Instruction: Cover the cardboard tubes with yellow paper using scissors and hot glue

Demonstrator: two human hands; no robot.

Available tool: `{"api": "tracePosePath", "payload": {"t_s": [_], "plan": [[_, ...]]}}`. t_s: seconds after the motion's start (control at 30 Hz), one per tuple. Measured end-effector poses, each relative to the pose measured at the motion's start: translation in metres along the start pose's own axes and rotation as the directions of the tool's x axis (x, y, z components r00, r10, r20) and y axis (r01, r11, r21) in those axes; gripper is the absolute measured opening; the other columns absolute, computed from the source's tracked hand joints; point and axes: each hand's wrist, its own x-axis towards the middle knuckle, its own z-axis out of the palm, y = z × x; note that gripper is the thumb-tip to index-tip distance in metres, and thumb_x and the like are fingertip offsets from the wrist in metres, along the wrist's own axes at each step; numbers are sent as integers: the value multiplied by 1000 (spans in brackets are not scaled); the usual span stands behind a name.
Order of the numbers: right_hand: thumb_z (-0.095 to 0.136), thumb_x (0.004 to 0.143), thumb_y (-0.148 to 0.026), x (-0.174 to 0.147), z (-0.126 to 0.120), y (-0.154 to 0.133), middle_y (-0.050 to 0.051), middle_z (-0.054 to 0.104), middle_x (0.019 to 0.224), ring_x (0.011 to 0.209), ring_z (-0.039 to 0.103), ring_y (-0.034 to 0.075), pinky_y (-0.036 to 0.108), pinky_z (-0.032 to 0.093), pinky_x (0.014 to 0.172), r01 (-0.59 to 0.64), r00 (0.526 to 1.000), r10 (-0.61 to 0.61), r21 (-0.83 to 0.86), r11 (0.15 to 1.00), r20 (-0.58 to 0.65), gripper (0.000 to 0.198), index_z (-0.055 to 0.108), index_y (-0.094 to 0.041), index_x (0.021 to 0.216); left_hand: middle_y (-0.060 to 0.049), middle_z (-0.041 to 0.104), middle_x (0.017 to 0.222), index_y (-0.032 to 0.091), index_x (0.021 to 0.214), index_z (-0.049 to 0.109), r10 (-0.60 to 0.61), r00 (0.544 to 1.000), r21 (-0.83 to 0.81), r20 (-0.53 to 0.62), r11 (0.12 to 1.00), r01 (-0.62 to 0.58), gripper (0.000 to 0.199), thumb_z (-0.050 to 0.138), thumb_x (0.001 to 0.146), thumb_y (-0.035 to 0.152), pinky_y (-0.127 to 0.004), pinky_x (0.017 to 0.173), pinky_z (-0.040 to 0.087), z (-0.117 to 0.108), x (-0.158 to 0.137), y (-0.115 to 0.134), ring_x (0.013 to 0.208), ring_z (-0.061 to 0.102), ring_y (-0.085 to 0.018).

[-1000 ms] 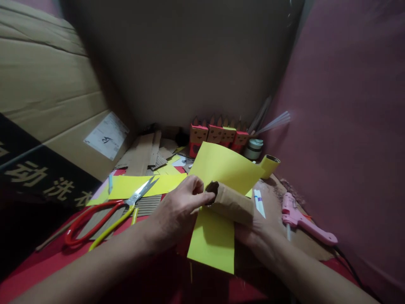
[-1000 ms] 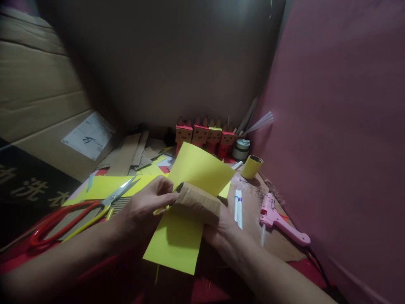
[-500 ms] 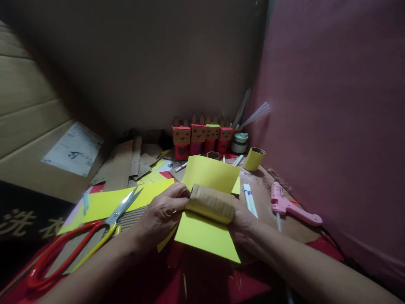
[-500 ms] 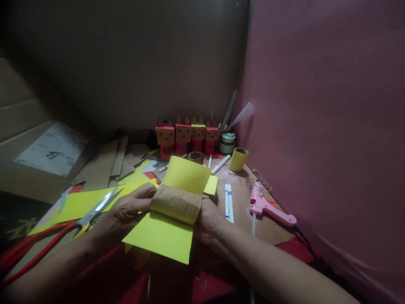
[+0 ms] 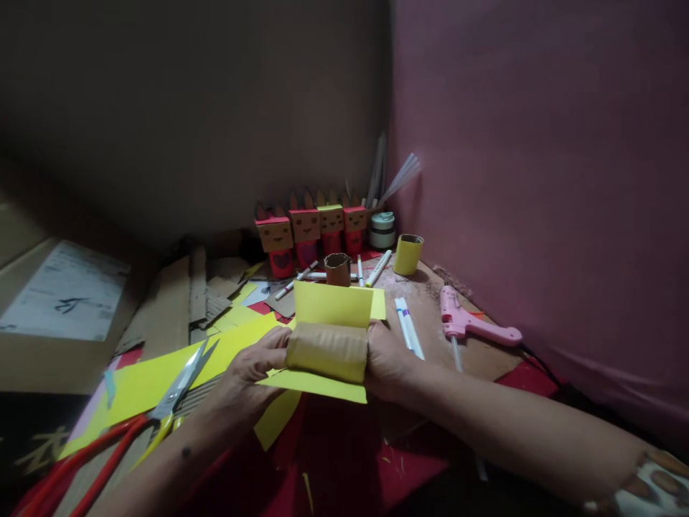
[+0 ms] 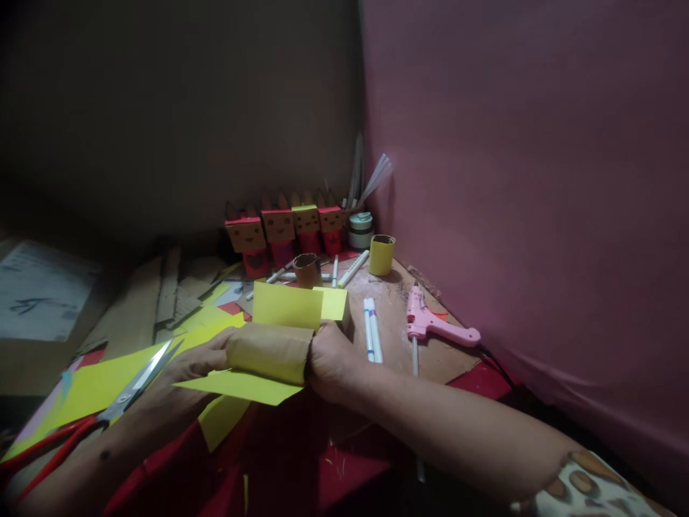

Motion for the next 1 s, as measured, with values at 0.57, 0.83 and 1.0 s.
{"api": "tracePosePath", "payload": {"t_s": [0.57,0.83,1.0], "plan": [[77,64,-25,0,-11,0,6,74,79,91,69,28,39,55,82,64,998,-60,-149,987,34,30,73,-16,92,-5,67,109,27,82,79,-20,999,39,46,999,18,12,74,75,36,-30,80,53,0,-2,0,100,61,-26],[76,65,-25,-4,-14,3,7,74,83,91,68,28,39,54,82,91,996,-89,-158,983,17,31,72,-16,95,-4,66,102,28,81,78,79,996,126,52,988,-85,13,65,83,33,-31,84,48,3,-1,-10,97,58,-23],[74,64,-30,-2,-12,-1,7,74,78,88,68,29,40,54,80,60,995,-71,-147,987,-67,30,71,-15,89,-3,63,93,25,91,74,56,997,165,57,984,-64,15,61,83,28,-31,82,47,-3,-2,-7,88,57,-20]]}}
